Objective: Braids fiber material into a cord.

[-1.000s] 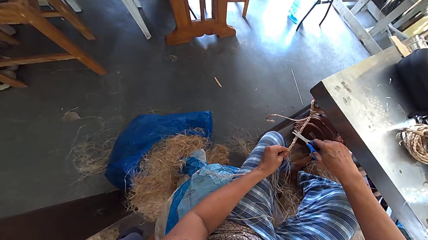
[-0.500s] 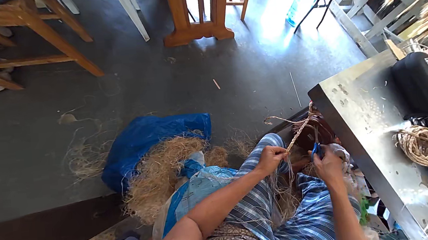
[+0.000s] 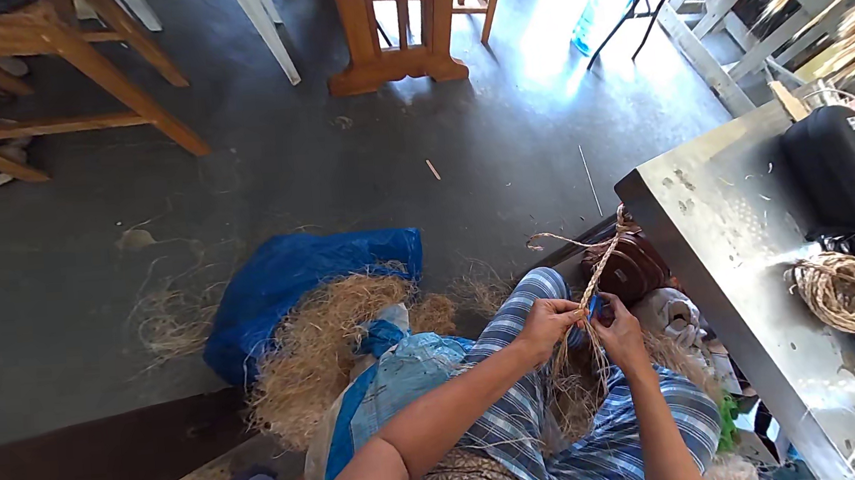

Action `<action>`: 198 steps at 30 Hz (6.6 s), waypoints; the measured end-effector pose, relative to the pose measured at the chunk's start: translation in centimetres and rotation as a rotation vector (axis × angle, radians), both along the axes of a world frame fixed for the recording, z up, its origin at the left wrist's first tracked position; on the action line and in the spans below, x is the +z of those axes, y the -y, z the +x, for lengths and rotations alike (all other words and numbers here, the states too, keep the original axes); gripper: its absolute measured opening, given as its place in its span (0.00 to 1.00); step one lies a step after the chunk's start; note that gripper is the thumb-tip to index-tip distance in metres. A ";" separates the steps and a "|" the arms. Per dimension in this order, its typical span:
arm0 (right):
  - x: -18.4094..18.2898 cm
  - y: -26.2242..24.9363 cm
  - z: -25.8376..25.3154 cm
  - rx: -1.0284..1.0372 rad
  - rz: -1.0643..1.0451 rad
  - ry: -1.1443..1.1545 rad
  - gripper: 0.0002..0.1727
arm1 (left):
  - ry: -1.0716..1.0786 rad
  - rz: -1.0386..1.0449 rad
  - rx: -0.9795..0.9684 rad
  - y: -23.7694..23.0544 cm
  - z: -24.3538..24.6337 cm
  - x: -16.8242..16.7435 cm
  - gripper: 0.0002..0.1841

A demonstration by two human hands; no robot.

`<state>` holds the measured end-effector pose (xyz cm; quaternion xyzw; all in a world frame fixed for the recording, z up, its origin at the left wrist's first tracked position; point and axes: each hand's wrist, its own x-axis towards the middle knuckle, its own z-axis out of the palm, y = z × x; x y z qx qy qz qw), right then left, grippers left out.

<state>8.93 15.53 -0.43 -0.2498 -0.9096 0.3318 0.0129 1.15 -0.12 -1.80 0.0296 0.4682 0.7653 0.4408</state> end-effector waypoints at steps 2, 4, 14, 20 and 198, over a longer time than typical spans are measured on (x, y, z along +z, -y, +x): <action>-0.2 0.0 -0.2 -0.007 -0.024 -0.039 0.29 | 0.004 0.008 -0.003 -0.1 0.1 -0.1 0.07; -0.3 0.0 -0.5 -0.018 -0.033 -0.058 0.28 | 0.015 0.007 -0.004 -0.1 0.1 -0.1 0.07; -1.4 0.8 -1.5 -0.095 -0.138 -0.195 0.26 | 0.038 0.018 0.004 -0.1 0.3 0.0 0.06; -1.7 1.1 -1.3 -0.085 -0.070 -0.290 0.19 | 0.038 0.019 0.006 -0.2 0.4 0.0 0.06; -0.1 1.0 1.5 -0.144 -0.008 -0.314 0.30 | 0.631 0.313 -0.090 1.0 -1.5 2.1 0.13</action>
